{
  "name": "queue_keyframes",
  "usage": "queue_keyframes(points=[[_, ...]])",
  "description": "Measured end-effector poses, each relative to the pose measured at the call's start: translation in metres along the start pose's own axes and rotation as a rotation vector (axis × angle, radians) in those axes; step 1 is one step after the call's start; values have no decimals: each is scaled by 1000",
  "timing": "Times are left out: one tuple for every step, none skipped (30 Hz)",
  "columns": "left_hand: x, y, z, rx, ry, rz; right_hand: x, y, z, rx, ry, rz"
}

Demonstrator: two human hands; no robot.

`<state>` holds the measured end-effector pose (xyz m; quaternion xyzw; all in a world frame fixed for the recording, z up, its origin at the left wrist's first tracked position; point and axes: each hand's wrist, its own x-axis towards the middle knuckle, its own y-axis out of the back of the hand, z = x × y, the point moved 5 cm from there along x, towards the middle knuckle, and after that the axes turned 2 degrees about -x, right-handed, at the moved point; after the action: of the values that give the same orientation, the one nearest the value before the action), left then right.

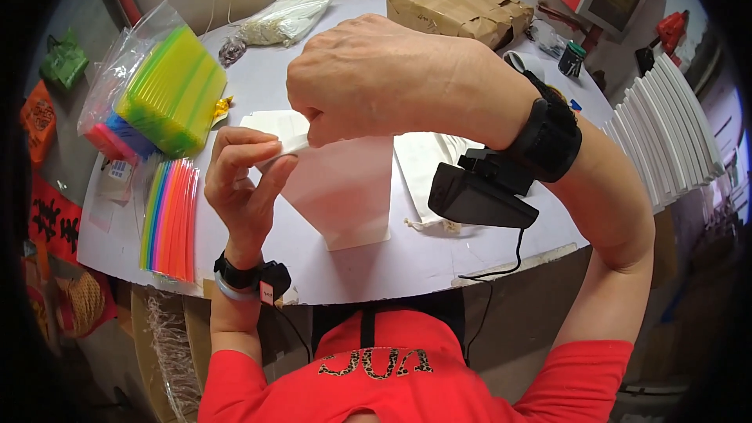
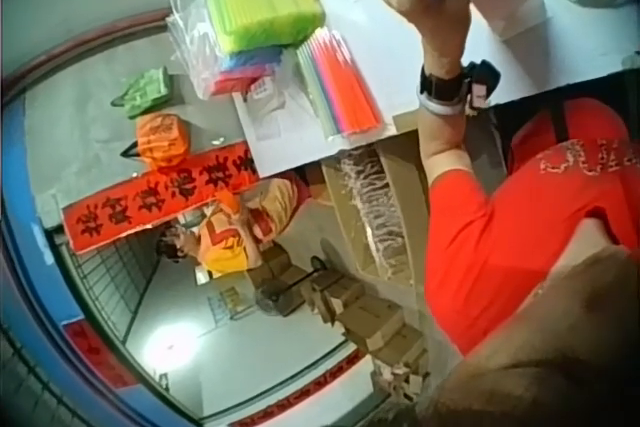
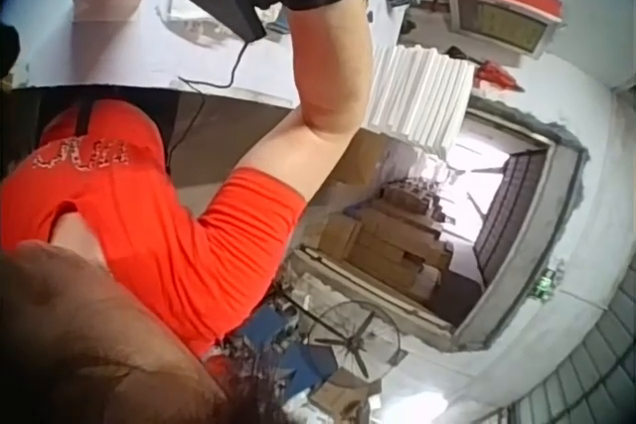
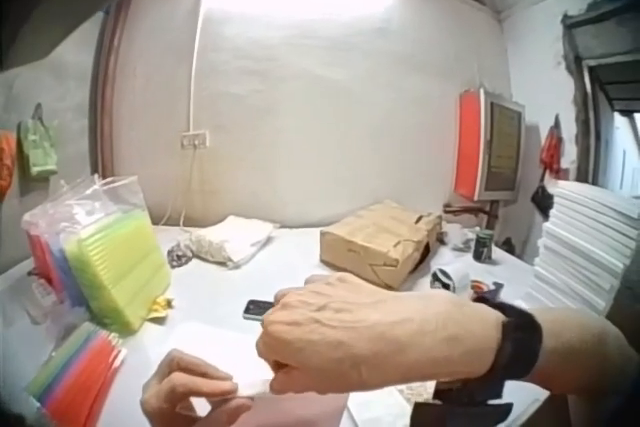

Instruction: The person takes a white box from a stack, folds it into shape, and inserts a white cloth bag and a bundle of colorful straws into the box. They then fold the top flap of the box closed and place the finished box onto a separate stack.

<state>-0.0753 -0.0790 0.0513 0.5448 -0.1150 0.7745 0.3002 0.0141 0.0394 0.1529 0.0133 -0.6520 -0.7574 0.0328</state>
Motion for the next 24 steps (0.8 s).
queue_keyframes(points=[[-1,0,2,-1,3,-6,0,1,-1,0,-9,-6],[-2,1,6,-17,6,-18,-1,4,-2,6,-15,-7],[-3,2,11,-32,11,-31,-2,6,-3,72,-25,-47],[-4,2,15,-45,17,-45,-3,6,-4,140,-33,-88],[-6,3,18,-46,23,-55,-3,4,-5,210,-40,-128],[-8,4,21,-67,22,-71,0,0,-2,222,-42,-127],[-10,4,26,-91,21,-87,3,-11,1,404,-46,-288],[-12,5,31,-114,22,-104,4,-21,3,587,-47,-450],[-14,7,37,-116,31,-115,3,-30,-1,771,-45,-613],[-16,9,43,-90,63,-139,3,-34,-2,786,-45,-614],[-17,11,50,-62,96,-163,1,-39,-7,868,-49,-648],[-16,9,53,-44,124,-186,-4,-44,-10,949,-62,-681],[-13,7,57,-55,130,-195,-9,-48,-12,1028,-76,-714],[-10,6,61,-6,135,-266,-10,-53,-12,1036,-69,-715],[-7,4,65,41,137,-336,-12,-61,-11,1088,-50,-727],[-5,2,67,88,138,-404,-15,-67,-11,1138,-32,-738],[-4,2,69,93,141,-405,-15,-69,-14,1185,-11,-750],[-2,1,70,84,167,-411,-17,-70,-14,1184,-8,-750],[0,-1,70,73,191,-415,-19,-72,-11,1097,-61,-741],[2,-3,69,61,214,-418,-21,-74,-7,1007,-115,-730],[3,-3,68,60,209,-411,-24,-74,-2,914,-169,-718],[2,3,67,62,206,-421,-24,-73,-5,906,-156,-719],[0,9,64,64,203,-428,-23,-68,0,807,-218,-567],[-3,16,61,83,201,-420,-22,-63,5,698,-256,-414]])
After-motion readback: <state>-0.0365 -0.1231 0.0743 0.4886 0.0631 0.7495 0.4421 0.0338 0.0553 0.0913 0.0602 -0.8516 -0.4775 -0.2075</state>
